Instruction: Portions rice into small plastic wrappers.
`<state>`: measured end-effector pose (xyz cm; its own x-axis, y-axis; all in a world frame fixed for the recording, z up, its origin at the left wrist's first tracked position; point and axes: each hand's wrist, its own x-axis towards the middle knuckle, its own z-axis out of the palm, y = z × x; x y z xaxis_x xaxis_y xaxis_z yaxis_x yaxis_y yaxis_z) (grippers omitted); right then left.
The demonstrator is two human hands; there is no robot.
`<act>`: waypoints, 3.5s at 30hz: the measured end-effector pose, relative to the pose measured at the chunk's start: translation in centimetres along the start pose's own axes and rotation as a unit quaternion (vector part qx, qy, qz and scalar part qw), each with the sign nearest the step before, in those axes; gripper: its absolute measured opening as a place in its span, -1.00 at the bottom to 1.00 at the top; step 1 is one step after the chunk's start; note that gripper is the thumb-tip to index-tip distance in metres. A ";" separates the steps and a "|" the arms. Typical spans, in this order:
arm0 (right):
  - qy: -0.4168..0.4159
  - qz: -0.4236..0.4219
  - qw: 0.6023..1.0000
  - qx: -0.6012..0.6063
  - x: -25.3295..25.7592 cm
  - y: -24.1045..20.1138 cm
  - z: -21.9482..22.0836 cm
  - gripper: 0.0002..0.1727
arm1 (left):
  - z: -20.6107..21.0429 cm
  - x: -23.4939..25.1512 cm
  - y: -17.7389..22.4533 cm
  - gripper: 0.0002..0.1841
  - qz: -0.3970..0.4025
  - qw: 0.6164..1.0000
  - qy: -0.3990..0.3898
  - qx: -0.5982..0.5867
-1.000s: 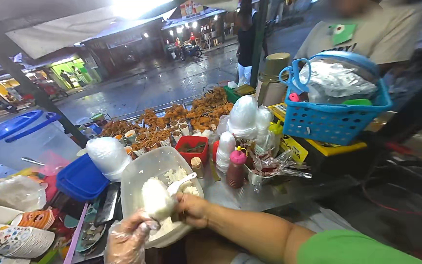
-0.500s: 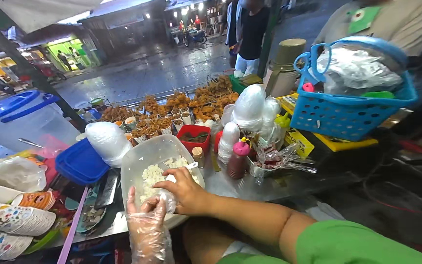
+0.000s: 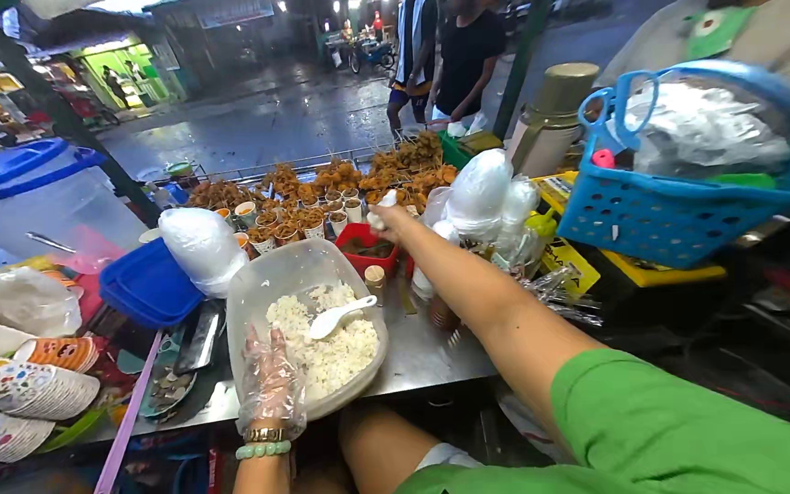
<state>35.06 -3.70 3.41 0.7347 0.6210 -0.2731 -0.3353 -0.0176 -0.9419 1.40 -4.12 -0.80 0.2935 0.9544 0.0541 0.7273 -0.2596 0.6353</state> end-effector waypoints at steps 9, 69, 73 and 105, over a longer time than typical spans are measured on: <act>0.126 -0.086 0.966 -0.209 2.9 -5.0 -2.5 -0.58 | 0.0 0.1 -0.6 -0.41 -0.009 0.996 0.011 -0.090; -0.296 -0.230 0.891 -0.258 -16.4 5.1 2.6 -0.69 | -4.3 -2.9 -1.6 -0.80 0.145 0.968 0.198 -0.053; -0.242 -0.330 0.728 -0.550 -13.0 6.5 3.4 -0.73 | -5.5 -1.2 -2.1 -0.66 0.066 0.982 0.179 -0.006; -0.477 -0.346 0.376 -0.715 -13.0 9.9 11.3 -0.72 | -1.9 1.4 -4.3 -0.59 -0.024 0.995 0.096 0.001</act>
<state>15.57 -3.11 -0.16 -0.4203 0.8511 -0.3147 0.9028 0.4270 -0.0510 -2.45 -1.38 -1.99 0.1338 0.9764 0.1696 0.7387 -0.2123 0.6398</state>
